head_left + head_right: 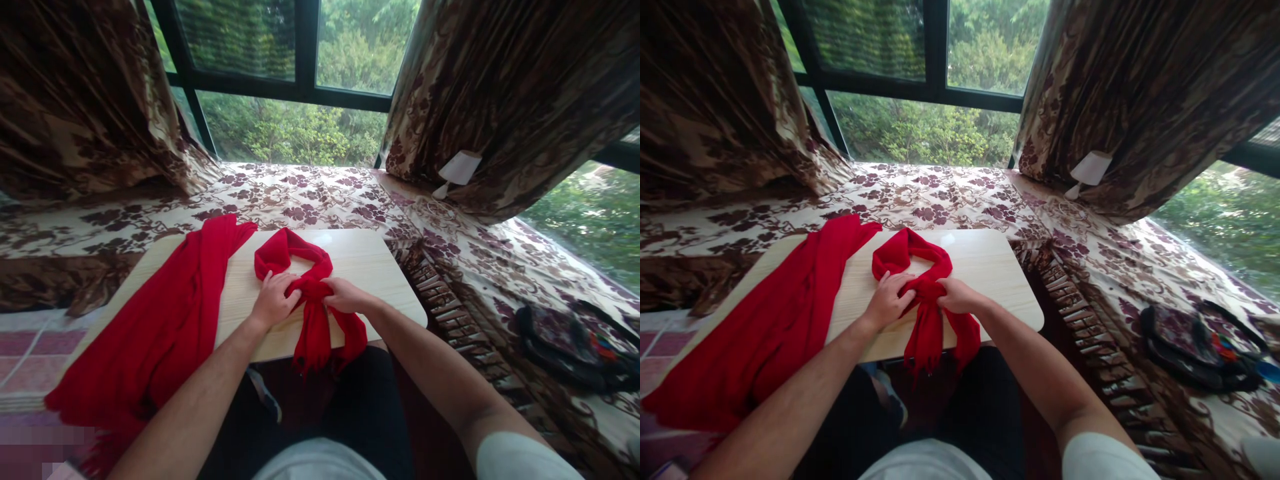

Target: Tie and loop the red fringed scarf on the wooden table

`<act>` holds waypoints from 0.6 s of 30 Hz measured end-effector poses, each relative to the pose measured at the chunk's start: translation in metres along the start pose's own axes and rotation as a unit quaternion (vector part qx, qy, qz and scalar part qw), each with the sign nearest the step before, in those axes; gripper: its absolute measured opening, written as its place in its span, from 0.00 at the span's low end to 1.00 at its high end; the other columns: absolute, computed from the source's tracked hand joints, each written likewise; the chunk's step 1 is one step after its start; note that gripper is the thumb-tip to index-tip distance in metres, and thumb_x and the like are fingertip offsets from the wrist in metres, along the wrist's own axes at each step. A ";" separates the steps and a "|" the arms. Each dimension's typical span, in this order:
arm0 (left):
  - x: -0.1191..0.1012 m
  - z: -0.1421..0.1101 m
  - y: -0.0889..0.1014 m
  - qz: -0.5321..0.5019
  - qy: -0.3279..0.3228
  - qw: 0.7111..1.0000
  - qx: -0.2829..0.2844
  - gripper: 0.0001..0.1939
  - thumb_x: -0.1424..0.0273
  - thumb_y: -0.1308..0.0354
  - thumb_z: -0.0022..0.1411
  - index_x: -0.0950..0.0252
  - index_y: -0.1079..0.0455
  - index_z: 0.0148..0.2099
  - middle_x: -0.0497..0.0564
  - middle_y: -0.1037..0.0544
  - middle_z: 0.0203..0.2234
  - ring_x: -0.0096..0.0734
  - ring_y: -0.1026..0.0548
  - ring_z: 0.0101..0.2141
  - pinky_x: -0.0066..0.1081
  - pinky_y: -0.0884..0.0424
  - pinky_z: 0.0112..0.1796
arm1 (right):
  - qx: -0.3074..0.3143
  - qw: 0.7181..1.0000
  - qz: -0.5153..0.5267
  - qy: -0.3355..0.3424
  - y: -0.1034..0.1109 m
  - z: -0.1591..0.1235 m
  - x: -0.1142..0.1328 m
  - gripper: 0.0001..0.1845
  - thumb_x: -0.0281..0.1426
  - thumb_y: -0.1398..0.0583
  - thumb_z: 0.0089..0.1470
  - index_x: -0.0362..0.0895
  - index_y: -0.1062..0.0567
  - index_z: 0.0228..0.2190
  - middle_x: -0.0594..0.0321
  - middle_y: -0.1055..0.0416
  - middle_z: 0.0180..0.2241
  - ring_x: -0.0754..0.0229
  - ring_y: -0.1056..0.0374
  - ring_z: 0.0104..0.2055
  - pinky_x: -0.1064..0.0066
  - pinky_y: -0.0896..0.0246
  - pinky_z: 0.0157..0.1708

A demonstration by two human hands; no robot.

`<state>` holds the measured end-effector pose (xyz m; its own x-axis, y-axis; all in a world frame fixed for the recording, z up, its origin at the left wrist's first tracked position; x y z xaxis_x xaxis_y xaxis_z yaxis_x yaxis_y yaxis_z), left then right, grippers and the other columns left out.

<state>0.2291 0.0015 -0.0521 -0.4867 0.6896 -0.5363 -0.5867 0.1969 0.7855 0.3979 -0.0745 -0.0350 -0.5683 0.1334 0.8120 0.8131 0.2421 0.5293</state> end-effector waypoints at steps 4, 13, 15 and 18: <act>-0.004 -0.010 0.010 0.017 -0.008 0.996 -0.088 0.19 0.66 0.47 0.64 0.62 0.29 0.55 0.56 0.26 0.57 0.43 0.33 0.60 0.49 0.50 0.65 | -0.002 0.998 0.063 -0.027 -0.010 0.008 -0.003 0.12 0.24 0.44 0.46 0.41 0.24 0.35 0.65 0.27 0.27 0.62 0.31 0.28 0.73 0.38 0.30; -0.023 -0.015 -0.007 0.071 -0.077 0.993 0.051 0.35 0.55 0.42 0.59 0.60 0.38 0.66 0.57 0.35 0.65 0.52 0.41 0.65 0.53 0.54 0.66 | 0.010 0.986 0.166 -0.008 -0.029 0.008 -0.007 0.13 0.25 0.39 0.45 0.42 0.26 0.37 0.66 0.25 0.31 0.63 0.31 0.32 0.74 0.35 0.33; -0.021 -0.014 -0.011 0.094 -0.073 0.991 0.060 0.31 0.60 0.42 0.59 0.59 0.35 0.65 0.55 0.36 0.66 0.52 0.42 0.66 0.54 0.54 0.65 | 0.028 0.979 0.200 -0.026 -0.024 -0.003 -0.004 0.23 0.22 0.37 0.40 0.42 0.26 0.42 0.66 0.25 0.31 0.62 0.30 0.31 0.73 0.34 0.31; -0.019 -0.014 -0.014 0.107 -0.079 0.989 0.068 0.30 0.67 0.45 0.59 0.57 0.33 0.64 0.52 0.36 0.66 0.52 0.43 0.66 0.54 0.53 0.65 | 0.075 0.964 0.247 -0.054 -0.010 -0.030 0.001 0.38 0.23 0.35 0.40 0.43 0.32 0.55 0.69 0.27 0.25 0.63 0.32 0.23 0.72 0.33 0.24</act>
<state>0.2378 -0.0241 -0.0568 -0.4766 0.8237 -0.3072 -0.3843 0.1190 0.9155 0.3926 -0.1053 -0.0319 -0.1320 0.3662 0.9211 0.9652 0.2590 0.0353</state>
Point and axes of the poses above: each hand's wrist, its own z-axis towards the middle knuckle, its own y-axis out of the back of the hand, x = y × z, the point moved 5 cm from there along z, towards the middle knuckle
